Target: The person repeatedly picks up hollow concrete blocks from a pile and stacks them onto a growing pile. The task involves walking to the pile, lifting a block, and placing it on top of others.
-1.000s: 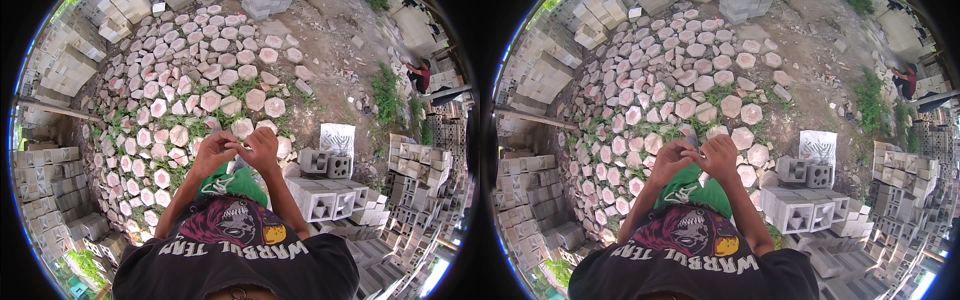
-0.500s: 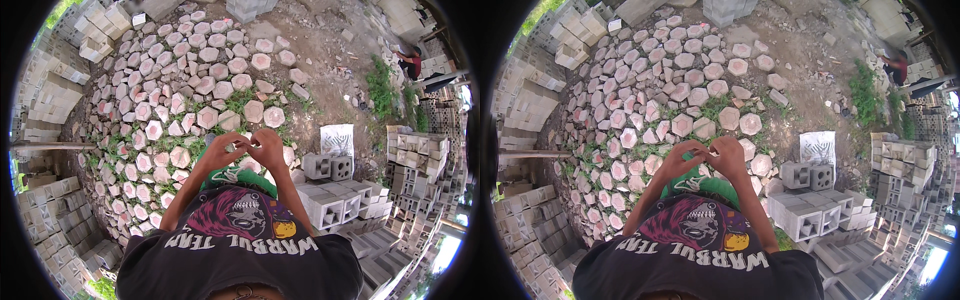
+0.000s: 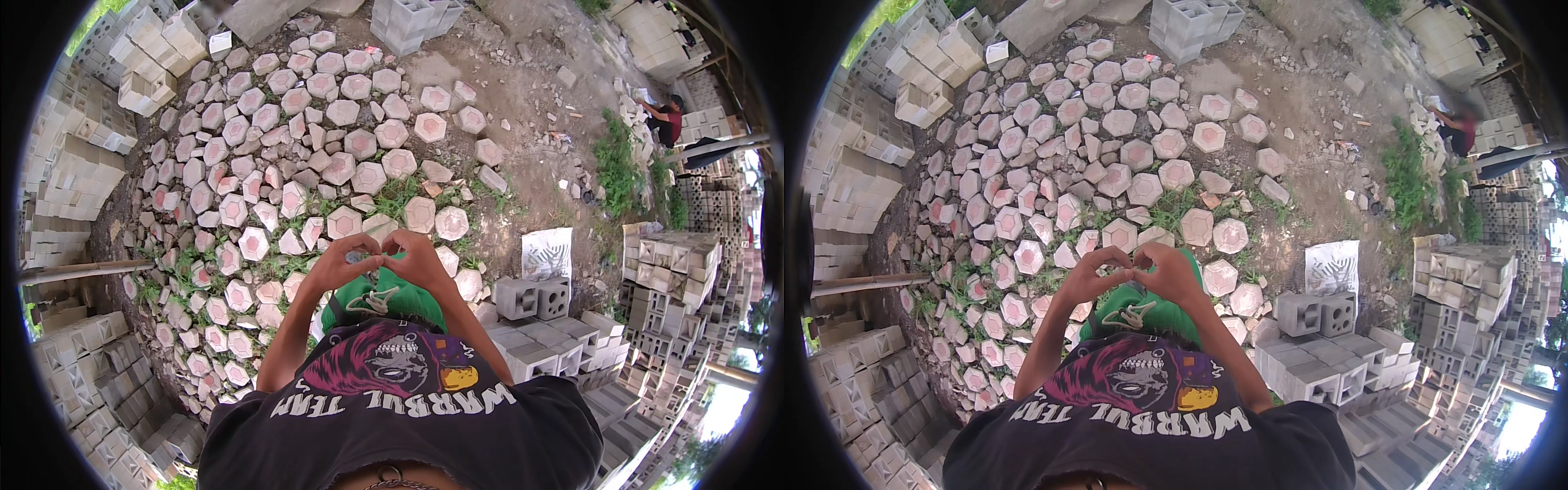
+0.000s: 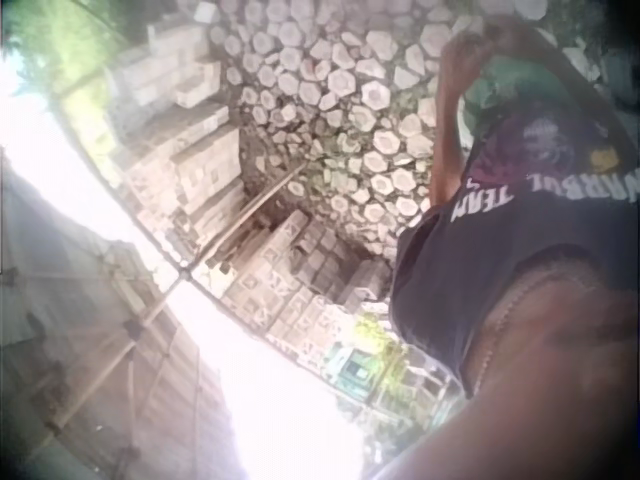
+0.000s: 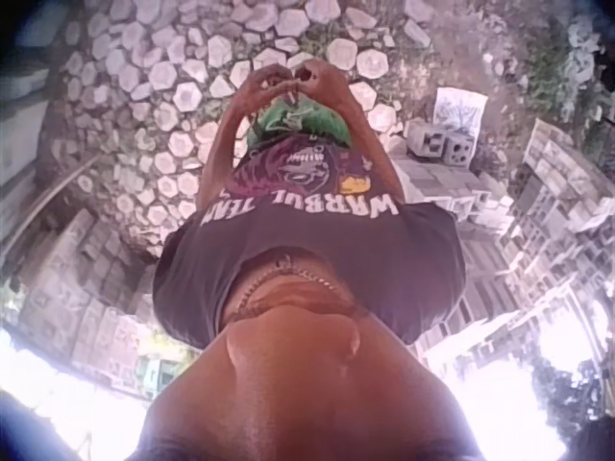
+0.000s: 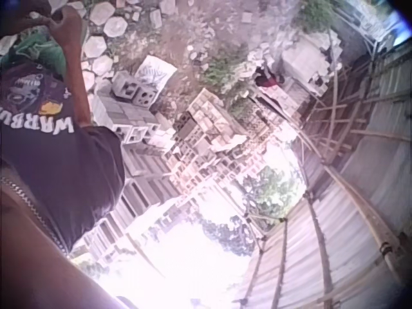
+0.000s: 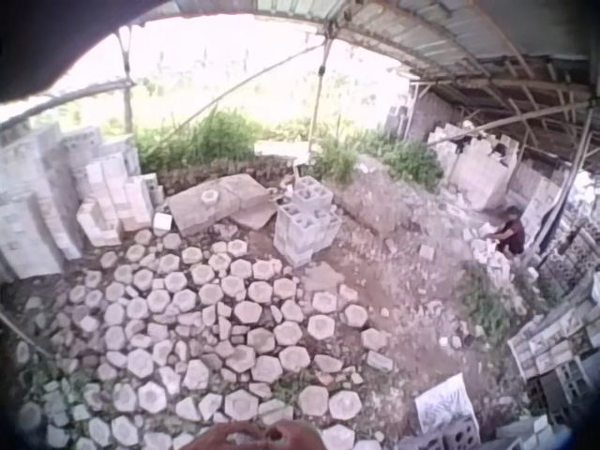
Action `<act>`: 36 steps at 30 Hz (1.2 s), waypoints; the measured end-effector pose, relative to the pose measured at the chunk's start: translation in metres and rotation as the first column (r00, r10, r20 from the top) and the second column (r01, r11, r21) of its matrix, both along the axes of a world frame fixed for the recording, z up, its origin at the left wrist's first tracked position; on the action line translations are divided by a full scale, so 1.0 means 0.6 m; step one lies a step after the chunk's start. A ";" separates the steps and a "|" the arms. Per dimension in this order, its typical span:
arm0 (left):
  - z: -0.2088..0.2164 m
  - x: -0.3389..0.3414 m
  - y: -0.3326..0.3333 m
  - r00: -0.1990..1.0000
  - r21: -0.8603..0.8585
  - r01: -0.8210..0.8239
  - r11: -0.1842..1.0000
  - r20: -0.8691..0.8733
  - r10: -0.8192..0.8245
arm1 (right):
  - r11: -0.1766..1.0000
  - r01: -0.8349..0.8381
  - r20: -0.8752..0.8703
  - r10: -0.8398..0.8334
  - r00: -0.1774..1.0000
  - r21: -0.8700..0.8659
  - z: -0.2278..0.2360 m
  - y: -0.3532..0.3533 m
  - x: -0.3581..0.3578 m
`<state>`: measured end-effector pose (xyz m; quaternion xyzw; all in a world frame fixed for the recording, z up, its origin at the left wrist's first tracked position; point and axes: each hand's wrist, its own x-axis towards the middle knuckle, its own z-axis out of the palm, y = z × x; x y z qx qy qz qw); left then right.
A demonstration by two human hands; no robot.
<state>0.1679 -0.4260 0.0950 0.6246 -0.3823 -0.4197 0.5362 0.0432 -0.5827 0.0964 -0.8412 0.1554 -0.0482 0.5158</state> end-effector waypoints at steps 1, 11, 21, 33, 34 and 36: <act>0.003 0.007 -0.009 0.999 0.028 -0.023 0.999 -0.033 0.024 | 0.999 -0.002 -0.016 0.003 1.000 0.053 0.000 -0.010 0.011; 0.053 0.121 -0.185 0.999 0.010 -0.033 0.999 -0.006 0.034 | 0.943 0.056 -0.016 -0.054 0.998 0.327 -0.001 -0.175 0.145; 0.053 0.198 -0.345 0.891 -0.074 -0.078 0.994 -0.452 0.037 | 0.767 -0.082 -0.001 0.107 0.994 0.636 0.026 -0.345 0.217; 0.066 0.285 -0.500 0.861 -0.094 0.300 0.949 -0.403 -0.312 | 0.487 -0.046 0.061 -0.014 0.998 0.872 -0.010 -0.432 0.244; 0.071 0.295 -0.516 0.845 -0.111 0.326 0.939 -0.412 -0.342 | 0.474 -0.038 0.053 -0.019 0.998 0.880 -0.015 -0.441 0.249; 0.073 0.319 -0.552 0.821 -0.133 0.360 0.923 -0.426 -0.381 | 0.466 -0.027 0.048 -0.032 0.998 0.884 -0.019 -0.467 0.267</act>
